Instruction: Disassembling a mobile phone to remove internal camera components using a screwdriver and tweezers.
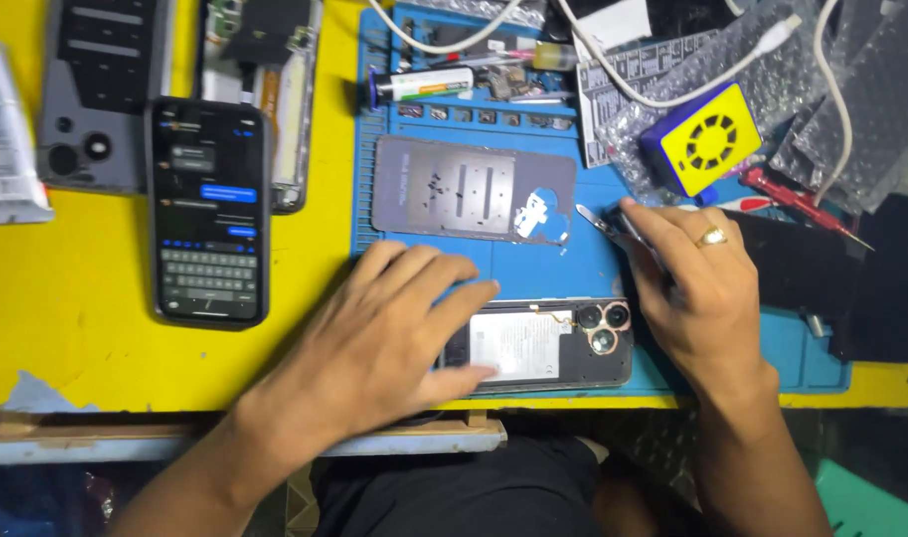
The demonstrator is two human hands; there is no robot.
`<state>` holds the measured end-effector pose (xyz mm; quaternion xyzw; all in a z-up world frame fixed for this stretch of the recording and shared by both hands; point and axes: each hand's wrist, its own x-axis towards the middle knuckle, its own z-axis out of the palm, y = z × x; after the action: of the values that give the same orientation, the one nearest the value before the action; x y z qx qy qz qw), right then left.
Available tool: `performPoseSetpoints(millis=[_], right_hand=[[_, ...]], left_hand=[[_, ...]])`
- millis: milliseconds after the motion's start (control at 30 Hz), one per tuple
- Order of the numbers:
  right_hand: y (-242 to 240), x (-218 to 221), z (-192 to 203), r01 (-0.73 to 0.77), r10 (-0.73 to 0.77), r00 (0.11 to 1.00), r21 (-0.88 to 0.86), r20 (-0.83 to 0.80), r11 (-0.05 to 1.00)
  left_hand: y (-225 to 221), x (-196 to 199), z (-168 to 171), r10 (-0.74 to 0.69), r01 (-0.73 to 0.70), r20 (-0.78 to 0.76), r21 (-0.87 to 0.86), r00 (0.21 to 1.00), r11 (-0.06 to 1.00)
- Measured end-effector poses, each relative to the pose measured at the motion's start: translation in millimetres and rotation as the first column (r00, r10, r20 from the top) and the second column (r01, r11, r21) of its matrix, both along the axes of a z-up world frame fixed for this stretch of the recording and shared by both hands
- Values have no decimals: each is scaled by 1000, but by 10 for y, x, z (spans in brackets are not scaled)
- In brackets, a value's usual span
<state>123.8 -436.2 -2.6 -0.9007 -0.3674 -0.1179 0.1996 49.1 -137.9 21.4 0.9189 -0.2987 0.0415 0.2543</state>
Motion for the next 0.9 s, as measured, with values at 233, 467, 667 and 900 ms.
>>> performPoseSetpoints(millis=[233, 467, 667, 900], right_hand=[[-4, -71, 97, 34, -34, 999, -71, -6, 997], [-8, -91, 74, 24, -22, 1000, -112, 19, 993], [-35, -67, 78, 4, -1, 1000, -123, 21, 992], [-32, -35, 102, -23, 22, 1000, -89, -14, 996]], left_hand=[[11, -213, -106, 8, -5, -37, 80, 999, 997], [108, -239, -175, -20, 20, 3, 13, 1000, 1000], [212, -254, -179, -13, 13, 7, -5, 1000, 1000], [328, -306, -184, 33, -33, 6, 13, 999, 999]])
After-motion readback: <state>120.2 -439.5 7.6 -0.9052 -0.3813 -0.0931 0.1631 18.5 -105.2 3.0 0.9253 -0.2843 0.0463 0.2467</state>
